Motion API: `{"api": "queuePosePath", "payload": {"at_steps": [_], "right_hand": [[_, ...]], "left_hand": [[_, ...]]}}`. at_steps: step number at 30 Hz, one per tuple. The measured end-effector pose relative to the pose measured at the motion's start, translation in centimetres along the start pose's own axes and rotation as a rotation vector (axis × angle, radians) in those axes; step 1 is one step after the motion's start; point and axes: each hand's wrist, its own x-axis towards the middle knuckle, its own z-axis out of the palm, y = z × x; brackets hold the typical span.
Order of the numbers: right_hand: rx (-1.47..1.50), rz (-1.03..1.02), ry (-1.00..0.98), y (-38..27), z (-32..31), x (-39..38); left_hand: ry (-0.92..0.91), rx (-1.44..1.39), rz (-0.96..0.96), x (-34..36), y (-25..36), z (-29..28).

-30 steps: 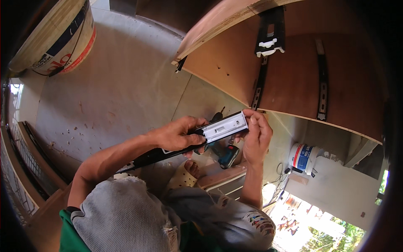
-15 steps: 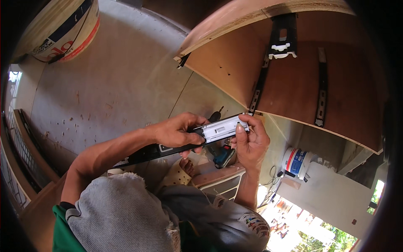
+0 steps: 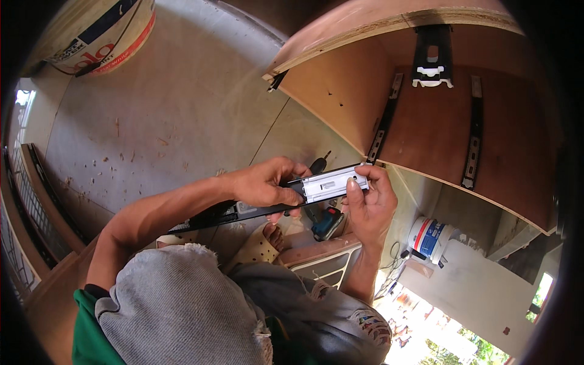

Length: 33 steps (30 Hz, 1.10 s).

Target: The person attaches a plastic component to a drawer slide rail by hand, then fits the rail into a metal bracket and uses a screwdriver to secure it.

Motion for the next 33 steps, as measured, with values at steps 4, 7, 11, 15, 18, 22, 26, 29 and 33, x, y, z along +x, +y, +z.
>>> {"api": "queuePosePath", "payload": {"at_steps": [4,7,11,15,18,22,26,29,33], "right_hand": [[0.025,-0.021,0.085,0.2,1.1,0.4],[0.026,-0.120,0.252,0.9,1.9,0.4],[0.008,-0.146,0.279,1.9,2.2,0.0],[-0.005,-0.177,0.307,2.4,2.2,-0.3],[-0.012,-0.180,0.326,2.7,2.1,-0.6],[-0.065,-0.266,0.357,3.7,2.0,-0.6],[-0.028,-0.261,0.409,3.5,2.5,-0.6],[0.012,-0.261,0.415,3.1,3.0,-0.8],[-0.077,-0.370,0.472,3.8,3.8,-0.5]], "left_hand": [[0.029,-0.019,-0.009,0.0,-0.3,-0.2],[0.082,0.009,-0.015,0.0,-0.3,-0.4],[0.067,0.058,-0.011,0.0,-0.2,-0.8],[0.071,0.044,-0.079,-0.3,0.2,-0.3],[0.099,-0.020,-0.210,-1.0,1.3,0.4],[0.119,-0.026,-0.188,-0.9,0.8,0.8],[0.193,0.101,-0.190,-1.0,1.5,1.6],[0.208,0.149,-0.180,-1.1,1.3,1.8],[0.211,0.206,-0.134,-1.1,1.2,1.9]]}}
